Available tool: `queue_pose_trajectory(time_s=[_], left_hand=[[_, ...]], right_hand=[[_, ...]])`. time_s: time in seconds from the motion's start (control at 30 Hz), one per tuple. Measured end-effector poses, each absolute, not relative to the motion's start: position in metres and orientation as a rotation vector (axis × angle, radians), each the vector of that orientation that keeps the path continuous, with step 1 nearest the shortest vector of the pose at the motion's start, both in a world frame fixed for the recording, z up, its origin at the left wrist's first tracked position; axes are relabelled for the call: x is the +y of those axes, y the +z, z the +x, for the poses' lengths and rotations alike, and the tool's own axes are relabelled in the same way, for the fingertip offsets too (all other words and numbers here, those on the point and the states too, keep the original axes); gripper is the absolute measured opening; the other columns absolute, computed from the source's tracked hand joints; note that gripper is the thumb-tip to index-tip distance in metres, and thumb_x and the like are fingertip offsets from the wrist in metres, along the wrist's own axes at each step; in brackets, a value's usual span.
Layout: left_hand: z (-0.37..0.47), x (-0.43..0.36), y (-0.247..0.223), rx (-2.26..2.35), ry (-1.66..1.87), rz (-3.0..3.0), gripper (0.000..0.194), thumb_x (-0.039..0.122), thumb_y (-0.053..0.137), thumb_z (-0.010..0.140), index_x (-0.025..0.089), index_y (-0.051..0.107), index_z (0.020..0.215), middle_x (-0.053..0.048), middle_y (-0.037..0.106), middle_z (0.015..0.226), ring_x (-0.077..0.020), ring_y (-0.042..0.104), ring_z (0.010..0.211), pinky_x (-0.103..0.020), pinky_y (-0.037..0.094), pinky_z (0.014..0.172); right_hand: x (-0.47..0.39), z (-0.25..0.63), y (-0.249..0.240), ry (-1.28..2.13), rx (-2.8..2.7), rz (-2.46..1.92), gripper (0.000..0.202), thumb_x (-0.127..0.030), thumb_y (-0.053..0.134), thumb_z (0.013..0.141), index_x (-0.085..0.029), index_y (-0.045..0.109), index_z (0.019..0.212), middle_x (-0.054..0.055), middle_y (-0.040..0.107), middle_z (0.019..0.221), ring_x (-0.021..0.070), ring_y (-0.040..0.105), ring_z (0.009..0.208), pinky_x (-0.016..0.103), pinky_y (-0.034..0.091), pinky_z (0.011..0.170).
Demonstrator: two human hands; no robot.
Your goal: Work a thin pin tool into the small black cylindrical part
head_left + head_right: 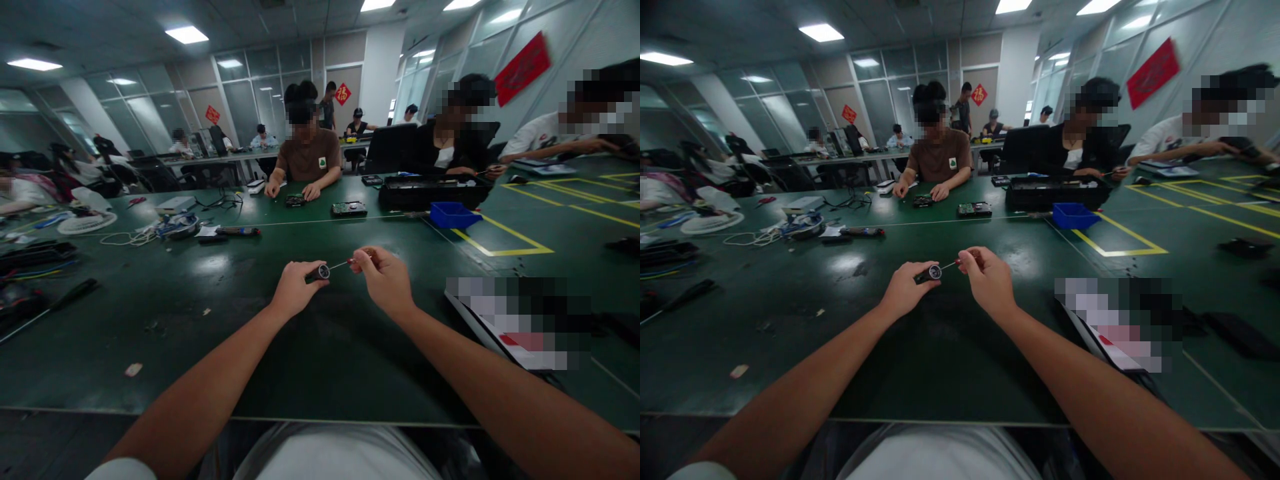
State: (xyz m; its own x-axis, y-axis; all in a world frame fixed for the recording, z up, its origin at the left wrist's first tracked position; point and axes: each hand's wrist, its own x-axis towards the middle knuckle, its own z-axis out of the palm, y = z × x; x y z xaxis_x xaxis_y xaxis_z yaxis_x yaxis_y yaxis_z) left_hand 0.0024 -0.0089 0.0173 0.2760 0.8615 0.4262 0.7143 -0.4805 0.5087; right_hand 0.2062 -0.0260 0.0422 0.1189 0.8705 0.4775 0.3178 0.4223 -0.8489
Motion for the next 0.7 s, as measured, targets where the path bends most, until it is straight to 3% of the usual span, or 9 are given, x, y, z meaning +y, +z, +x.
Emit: queue_pose_trajectory(time_s=[0.17,0.33,0.5,0.63,0.7], left_hand=[[0.001,-0.007,0.014,1.444,1.003,2.342,0.041,0.029,0.078,0.080,0.027,0.069,0.120,-0.003,0.074,0.112,-0.0238,0.063,0.101,-0.041,0.043,0.093],[-0.001,-0.005,0.013,1.446,1.008,2.355,0.041,0.029,0.078,0.080,0.027,0.069,0.120,-0.002,0.074,0.112,-0.0236,0.063,0.100,-0.041,0.043,0.091],[0.000,-0.005,0.013,1.430,0.989,2.369,0.040,0.029,0.078,0.080,0.027,0.070,0.119,-0.002,0.074,0.110,-0.0236,0.064,0.098,-0.041,0.042,0.090],[0.000,-0.004,0.013,1.428,0.996,2.372,0.039,0.030,0.077,0.081,0.027,0.070,0.118,-0.003,0.074,0.110,-0.0241,0.064,0.099,-0.041,0.043,0.091],[-0.001,-0.004,0.012,1.439,1.014,2.341,0.038,0.030,0.077,0.081,0.026,0.070,0.118,-0.003,0.074,0.109,-0.0239,0.064,0.097,-0.041,0.044,0.091]], right_hand=[[-0.025,0.209,0.041,0.554,-1.495,-1.177,0.033,-0.051,0.059,0.089,-0.020,0.069,0.084,0.003,0.068,0.064,0.0180,0.065,0.060,0.030,0.047,0.059],[-0.024,0.208,0.033,0.633,-1.536,-1.019,0.022,-0.041,0.053,0.092,-0.022,0.063,0.093,0.003,0.070,0.078,0.0182,0.067,0.071,0.031,0.049,0.066],[-0.023,0.207,0.031,0.582,-1.539,-1.142,0.030,-0.047,0.048,0.096,-0.023,0.064,0.088,-0.001,0.060,0.064,0.0159,0.057,0.058,0.031,0.044,0.058],[-0.015,0.204,0.025,0.757,-1.341,-1.055,0.023,-0.042,0.057,0.090,-0.023,0.063,0.102,0.001,0.067,0.078,0.0172,0.064,0.069,0.033,0.051,0.067],[-0.010,0.203,0.022,0.872,-1.211,-0.996,0.019,-0.041,0.063,0.085,-0.023,0.062,0.093,0.001,0.067,0.078,0.0173,0.064,0.071,0.034,0.053,0.071]])
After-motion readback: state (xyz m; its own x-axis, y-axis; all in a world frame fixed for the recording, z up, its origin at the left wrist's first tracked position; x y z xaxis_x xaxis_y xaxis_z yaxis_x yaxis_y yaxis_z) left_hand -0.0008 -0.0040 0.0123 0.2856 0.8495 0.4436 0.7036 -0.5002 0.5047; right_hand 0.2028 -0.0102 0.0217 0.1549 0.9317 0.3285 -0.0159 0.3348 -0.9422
